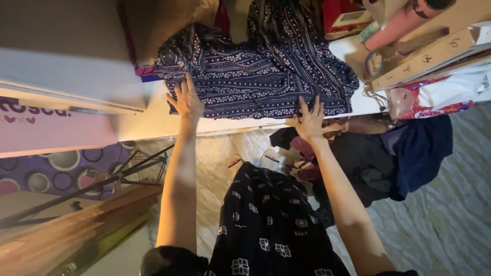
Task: The person folds a pink patterned cloth, a beige t-shirt, and a dark blue patterned shirt on a white countertop. Each item is smoothed and folded into a compact rectangle and stacked on the counter.
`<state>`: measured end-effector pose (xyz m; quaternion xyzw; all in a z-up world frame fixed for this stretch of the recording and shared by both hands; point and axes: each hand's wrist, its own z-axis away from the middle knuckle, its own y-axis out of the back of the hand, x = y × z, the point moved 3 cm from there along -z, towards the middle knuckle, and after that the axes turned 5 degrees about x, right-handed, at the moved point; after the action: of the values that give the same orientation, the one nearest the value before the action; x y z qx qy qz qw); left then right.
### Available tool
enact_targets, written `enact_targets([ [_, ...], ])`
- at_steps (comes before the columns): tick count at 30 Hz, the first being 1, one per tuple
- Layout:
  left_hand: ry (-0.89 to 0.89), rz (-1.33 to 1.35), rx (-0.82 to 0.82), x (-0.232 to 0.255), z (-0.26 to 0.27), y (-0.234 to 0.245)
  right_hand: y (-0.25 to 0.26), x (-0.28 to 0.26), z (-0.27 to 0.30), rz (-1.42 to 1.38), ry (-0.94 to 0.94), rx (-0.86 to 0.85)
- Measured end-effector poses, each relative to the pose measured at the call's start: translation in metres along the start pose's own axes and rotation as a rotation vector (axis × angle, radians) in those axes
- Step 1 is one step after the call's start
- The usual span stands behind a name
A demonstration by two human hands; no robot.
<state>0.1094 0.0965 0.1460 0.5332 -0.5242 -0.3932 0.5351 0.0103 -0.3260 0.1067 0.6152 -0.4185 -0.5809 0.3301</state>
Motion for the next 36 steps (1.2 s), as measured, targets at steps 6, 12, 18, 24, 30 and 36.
enact_targets([
  [6, -0.214, 0.045, -0.140, -0.032, -0.011, 0.011, -0.027, 0.023, 0.009, 0.021, -0.068, -0.117],
  [12, -0.311, 0.380, -0.486, -0.056, -0.049, 0.014, -0.025, 0.031, 0.002, 0.031, -0.044, -0.144],
  [18, 0.467, 1.961, -0.375, -0.094, -0.048, 0.010, -0.024, 0.028, 0.006, 0.043, -0.035, -0.138],
  [24, 0.407, 1.901, -0.383, -0.074, 0.013, -0.033, -0.019, 0.021, 0.002, 0.036, -0.073, -0.158],
  [30, 0.347, 0.947, 0.227, -0.081, 0.004, -0.008, -0.006, 0.013, 0.004, 0.118, -0.108, -0.206],
  [36, 0.252, 0.677, 0.273, -0.099, 0.063, 0.028, 0.005, -0.005, 0.014, 0.092, -0.058, -0.197],
])
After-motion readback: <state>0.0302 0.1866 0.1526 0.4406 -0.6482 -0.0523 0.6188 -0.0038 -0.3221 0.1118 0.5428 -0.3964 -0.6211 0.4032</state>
